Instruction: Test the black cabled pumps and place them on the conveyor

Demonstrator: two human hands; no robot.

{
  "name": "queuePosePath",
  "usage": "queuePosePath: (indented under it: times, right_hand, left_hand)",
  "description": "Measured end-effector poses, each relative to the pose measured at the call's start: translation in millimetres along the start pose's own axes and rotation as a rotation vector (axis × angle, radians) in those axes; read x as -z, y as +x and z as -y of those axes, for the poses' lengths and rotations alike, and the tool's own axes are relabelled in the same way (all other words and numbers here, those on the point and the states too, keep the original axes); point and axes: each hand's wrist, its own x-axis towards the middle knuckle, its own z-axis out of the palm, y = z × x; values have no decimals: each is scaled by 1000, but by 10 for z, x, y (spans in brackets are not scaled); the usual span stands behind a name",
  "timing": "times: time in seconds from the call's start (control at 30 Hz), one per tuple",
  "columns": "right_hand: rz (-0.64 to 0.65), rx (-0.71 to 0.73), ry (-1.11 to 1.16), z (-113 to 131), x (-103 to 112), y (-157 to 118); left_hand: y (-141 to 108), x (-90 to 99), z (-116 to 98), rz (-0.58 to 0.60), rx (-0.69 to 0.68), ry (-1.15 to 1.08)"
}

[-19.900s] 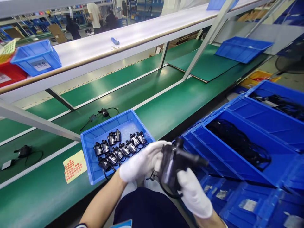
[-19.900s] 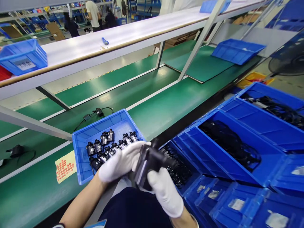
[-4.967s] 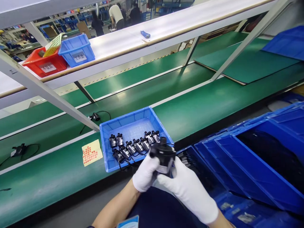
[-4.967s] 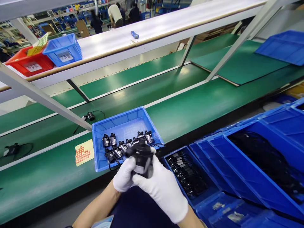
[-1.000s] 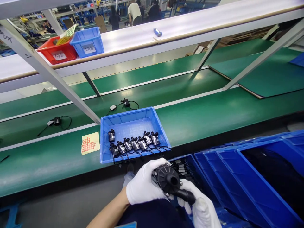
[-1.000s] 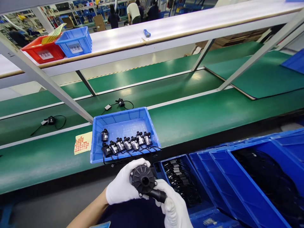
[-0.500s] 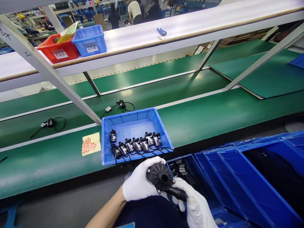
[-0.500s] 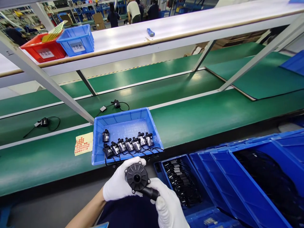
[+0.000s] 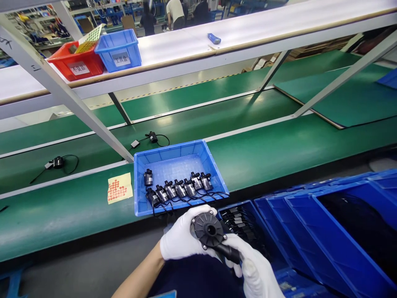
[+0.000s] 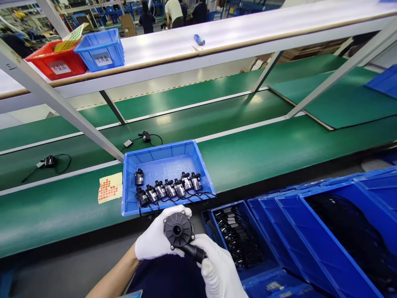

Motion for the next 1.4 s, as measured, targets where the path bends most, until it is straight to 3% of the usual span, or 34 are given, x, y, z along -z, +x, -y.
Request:
queuePosePath:
  times: [0.23,0.5,1.1,1.4]
  right_hand:
    - [9,-31,15,-41,-7,-38]
    - [40,-22,38,-78,-38,-44]
    - [71,0,10,-2,12,-59]
    - [36,-61,51,-102,45,-88]
  left_hand:
    - [35,-10,-92,13,24,32]
    - [-41,21,-4,8,103,38]
    - [-47,54,-50,38,13,89]
    - [-6,-41,-99,-2,144,143]
